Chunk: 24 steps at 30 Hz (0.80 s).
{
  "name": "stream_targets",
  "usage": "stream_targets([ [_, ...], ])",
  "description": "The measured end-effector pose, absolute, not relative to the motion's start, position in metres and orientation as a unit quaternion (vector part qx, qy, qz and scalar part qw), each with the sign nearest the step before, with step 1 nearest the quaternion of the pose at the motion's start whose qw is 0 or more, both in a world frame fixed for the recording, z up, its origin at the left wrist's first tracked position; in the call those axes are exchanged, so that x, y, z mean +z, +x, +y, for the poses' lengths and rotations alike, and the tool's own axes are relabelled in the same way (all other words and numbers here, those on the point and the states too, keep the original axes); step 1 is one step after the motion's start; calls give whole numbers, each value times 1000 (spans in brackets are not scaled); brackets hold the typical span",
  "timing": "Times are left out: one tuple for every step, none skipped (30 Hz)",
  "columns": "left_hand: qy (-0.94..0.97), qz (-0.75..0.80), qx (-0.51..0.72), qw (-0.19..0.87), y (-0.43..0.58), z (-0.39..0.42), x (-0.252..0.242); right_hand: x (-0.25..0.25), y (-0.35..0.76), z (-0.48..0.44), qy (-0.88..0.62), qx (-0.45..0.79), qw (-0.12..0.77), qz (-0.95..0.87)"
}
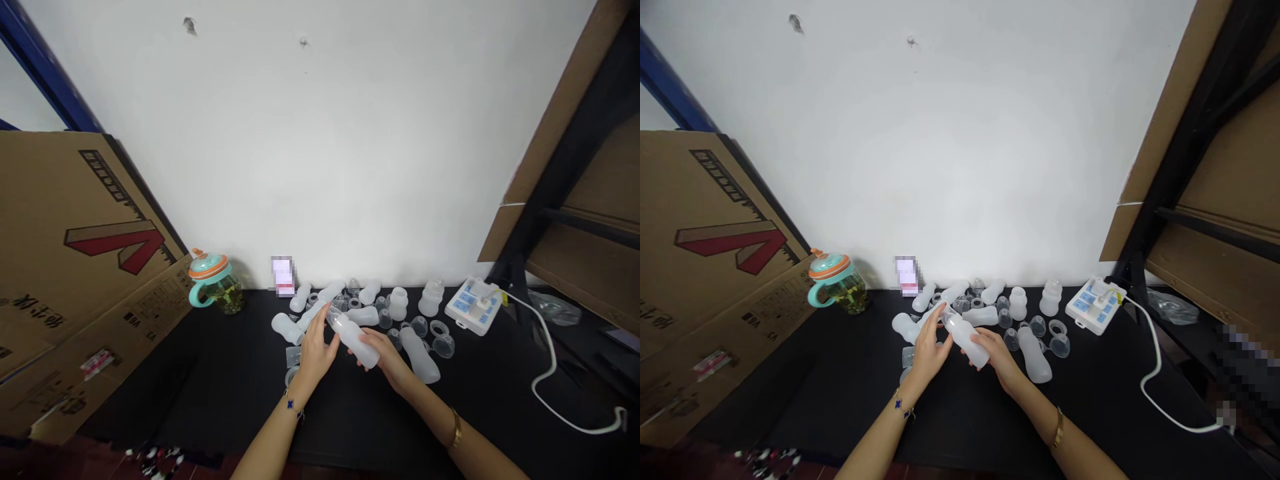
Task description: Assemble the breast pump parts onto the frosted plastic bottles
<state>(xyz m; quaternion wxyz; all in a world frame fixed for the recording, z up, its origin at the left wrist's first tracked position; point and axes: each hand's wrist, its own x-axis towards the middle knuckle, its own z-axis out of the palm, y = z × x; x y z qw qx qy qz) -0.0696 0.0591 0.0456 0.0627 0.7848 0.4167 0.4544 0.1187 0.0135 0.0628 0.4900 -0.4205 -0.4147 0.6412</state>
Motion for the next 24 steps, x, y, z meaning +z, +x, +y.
stream_targets([
  [784, 416, 456, 65, -69, 59, 45, 62, 119, 14, -419, 641, 490, -416],
  [783, 416, 457, 68, -69, 59, 45, 62, 119, 14, -418, 641, 490, -417],
  [782, 417, 458, 71, -69, 59, 45, 62, 118, 14, -419, 641, 489, -418],
  [780, 418, 459, 73, -70, 60, 45, 62, 118, 15, -420, 642, 487, -417],
  [780, 420, 459, 75, -70, 60, 44, 61, 118, 15, -423, 643, 485, -415],
  [779, 422, 458, 76, -70, 60, 44, 61, 118, 15, -425, 644, 484, -412],
  [778, 424, 457, 76, -70, 60, 44, 61, 118, 15, -426, 646, 484, -409],
  [778, 425, 456, 77, -70, 60, 44, 60, 118, 15, -426, 647, 483, -407],
  [778, 427, 455, 77, -70, 60, 44, 60, 118, 15, -425, 649, 484, -406],
  [778, 428, 454, 78, -70, 60, 44, 60, 118, 15, -423, 650, 483, -406],
  [777, 429, 454, 79, -70, 60, 45, 60, 118, 15, -423, 651, 482, -407],
  [776, 430, 454, 79, -70, 60, 45, 60, 118, 15, -422, 651, 480, -408],
  [776, 431, 454, 78, -70, 60, 46, 60, 117, 15, -422, 652, 479, -409],
  [775, 431, 455, 78, -70, 59, 47, 60, 117, 15, -422, 652, 479, -409],
  [775, 432, 454, 78, -70, 59, 48, 60, 117, 15, -422, 653, 478, -409],
  [775, 434, 453, 80, -70, 58, 49, 60, 117, 15, -423, 653, 478, -409],
  [774, 436, 452, 83, -70, 58, 50, 60, 117, 15, -423, 653, 477, -410],
  [773, 439, 450, 86, -70, 58, 50, 59, 117, 15, -423, 652, 477, -409],
  [772, 442, 449, 90, -71, 58, 51, 59, 117, 16, -424, 652, 477, -409],
  [770, 444, 448, 93, -70, 57, 51, 58, 117, 16, -424, 652, 477, -409],
  [769, 445, 448, 98, -70, 57, 51, 58, 117, 16, -424, 652, 478, -409],
  [767, 445, 450, 102, -70, 57, 51, 57, 117, 16, -423, 651, 479, -411],
  [765, 444, 453, 107, -69, 57, 50, 57, 117, 16, -421, 649, 480, -414],
  [762, 444, 458, 112, -68, 56, 50, 57, 118, 16, -420, 647, 480, -418],
])
